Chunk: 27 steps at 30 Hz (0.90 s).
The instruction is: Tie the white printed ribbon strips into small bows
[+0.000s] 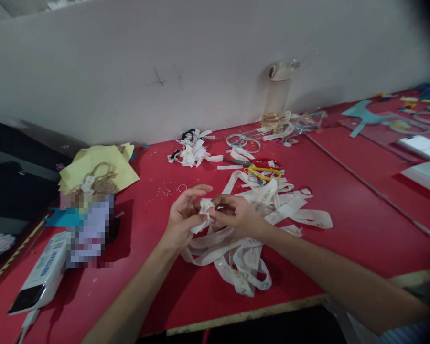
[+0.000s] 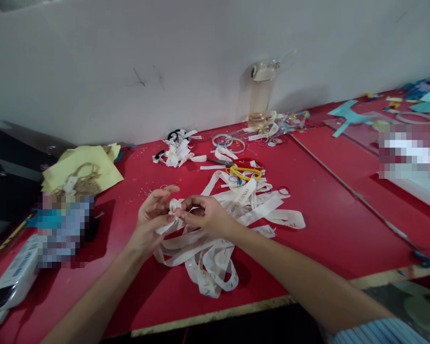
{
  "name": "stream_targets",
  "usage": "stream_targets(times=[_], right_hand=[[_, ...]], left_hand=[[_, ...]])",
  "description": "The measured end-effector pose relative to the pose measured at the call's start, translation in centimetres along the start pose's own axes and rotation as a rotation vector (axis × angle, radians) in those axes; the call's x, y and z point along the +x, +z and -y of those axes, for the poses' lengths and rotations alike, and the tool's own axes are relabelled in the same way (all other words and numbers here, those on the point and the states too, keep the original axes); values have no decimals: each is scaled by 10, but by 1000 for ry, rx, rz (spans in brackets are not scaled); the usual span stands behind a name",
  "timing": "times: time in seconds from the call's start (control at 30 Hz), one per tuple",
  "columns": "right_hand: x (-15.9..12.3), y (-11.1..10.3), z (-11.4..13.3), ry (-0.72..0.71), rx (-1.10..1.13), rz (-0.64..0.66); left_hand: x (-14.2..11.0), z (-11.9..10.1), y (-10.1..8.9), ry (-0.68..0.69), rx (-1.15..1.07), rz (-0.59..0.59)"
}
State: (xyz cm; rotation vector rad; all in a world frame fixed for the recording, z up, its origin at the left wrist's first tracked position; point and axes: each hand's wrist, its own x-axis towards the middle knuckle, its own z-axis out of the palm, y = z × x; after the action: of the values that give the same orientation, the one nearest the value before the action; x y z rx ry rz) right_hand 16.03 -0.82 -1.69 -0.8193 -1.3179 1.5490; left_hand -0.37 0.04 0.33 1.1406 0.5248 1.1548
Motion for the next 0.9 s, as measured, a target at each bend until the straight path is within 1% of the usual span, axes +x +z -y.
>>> stream_targets(times=[0.13,0.23,0.4,0.6,0.77,0.9], right_hand=[[1,0,6,-40,-57,-26],[2,-1,7,-70,-51,-40],[1,-1,4,-150,-54,-92],[-2,-1,6,-263,-165,-121],[-2,-1,6,-296,-239,-164],[-1,2,6,-254,-164,-161]], left_hand=[[1,1,2,52,76,-61],[1,2,1,90,106,-64],[3,4,1,119,218,-65],[3,5,4,197,288,-41],[4,6,1,175,297,-13],[4,7,-1,127,247,3]])
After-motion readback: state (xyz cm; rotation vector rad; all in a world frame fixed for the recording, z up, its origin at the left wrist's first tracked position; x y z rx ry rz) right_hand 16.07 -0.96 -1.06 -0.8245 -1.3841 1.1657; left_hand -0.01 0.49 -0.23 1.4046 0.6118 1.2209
